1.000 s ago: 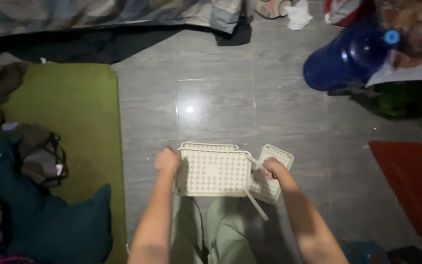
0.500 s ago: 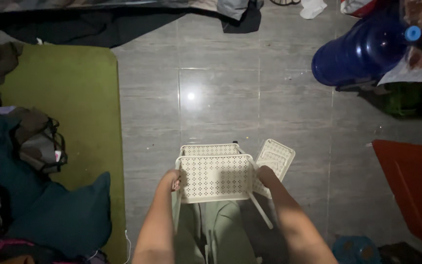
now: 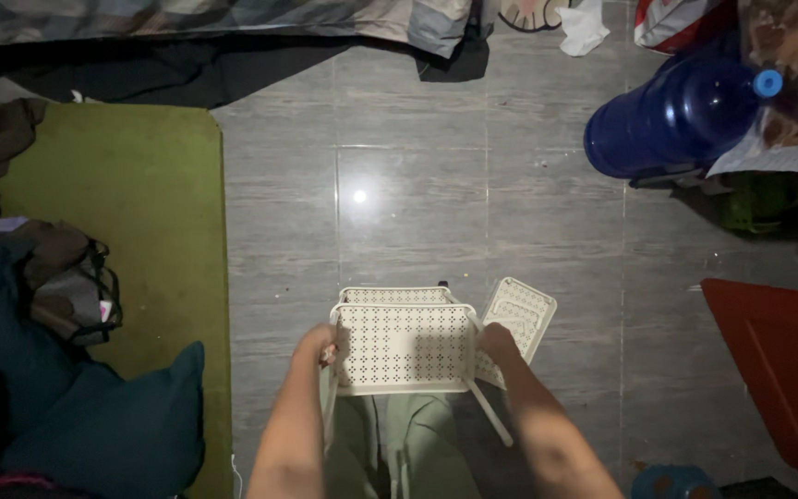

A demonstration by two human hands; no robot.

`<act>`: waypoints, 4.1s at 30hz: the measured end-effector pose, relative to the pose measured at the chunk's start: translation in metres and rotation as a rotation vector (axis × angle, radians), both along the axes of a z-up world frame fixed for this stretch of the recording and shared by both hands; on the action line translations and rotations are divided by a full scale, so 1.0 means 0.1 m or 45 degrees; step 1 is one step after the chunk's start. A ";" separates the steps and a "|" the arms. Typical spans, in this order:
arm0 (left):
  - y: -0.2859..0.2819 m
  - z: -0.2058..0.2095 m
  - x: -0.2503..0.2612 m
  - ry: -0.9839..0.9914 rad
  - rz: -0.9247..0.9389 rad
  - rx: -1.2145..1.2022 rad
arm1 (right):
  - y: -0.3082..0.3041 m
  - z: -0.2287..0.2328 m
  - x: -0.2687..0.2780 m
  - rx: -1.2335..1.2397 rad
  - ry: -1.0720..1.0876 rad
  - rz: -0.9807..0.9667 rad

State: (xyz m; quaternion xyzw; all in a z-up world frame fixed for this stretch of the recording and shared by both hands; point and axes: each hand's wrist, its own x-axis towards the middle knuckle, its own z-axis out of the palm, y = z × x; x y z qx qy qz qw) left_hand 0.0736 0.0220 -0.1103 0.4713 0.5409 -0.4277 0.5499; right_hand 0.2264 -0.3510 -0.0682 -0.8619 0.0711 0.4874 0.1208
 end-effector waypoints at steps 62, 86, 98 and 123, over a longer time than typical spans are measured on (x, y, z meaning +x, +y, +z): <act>0.25 0.24 -0.77 0.120 0.601 -0.272 | -0.08 -0.21 -0.39 0.129 0.434 -0.726; -2.76 -0.62 -0.35 -0.880 -0.370 -0.185 | -1.75 -0.92 -1.62 -0.110 -0.237 -1.008; -3.80 -0.65 0.91 -0.860 -1.733 0.364 | -1.84 -1.48 -1.90 -0.183 -0.244 -1.041; -4.21 -3.58 1.86 -1.534 -2.274 0.673 | -1.77 -3.55 -2.68 -0.039 -0.707 -1.196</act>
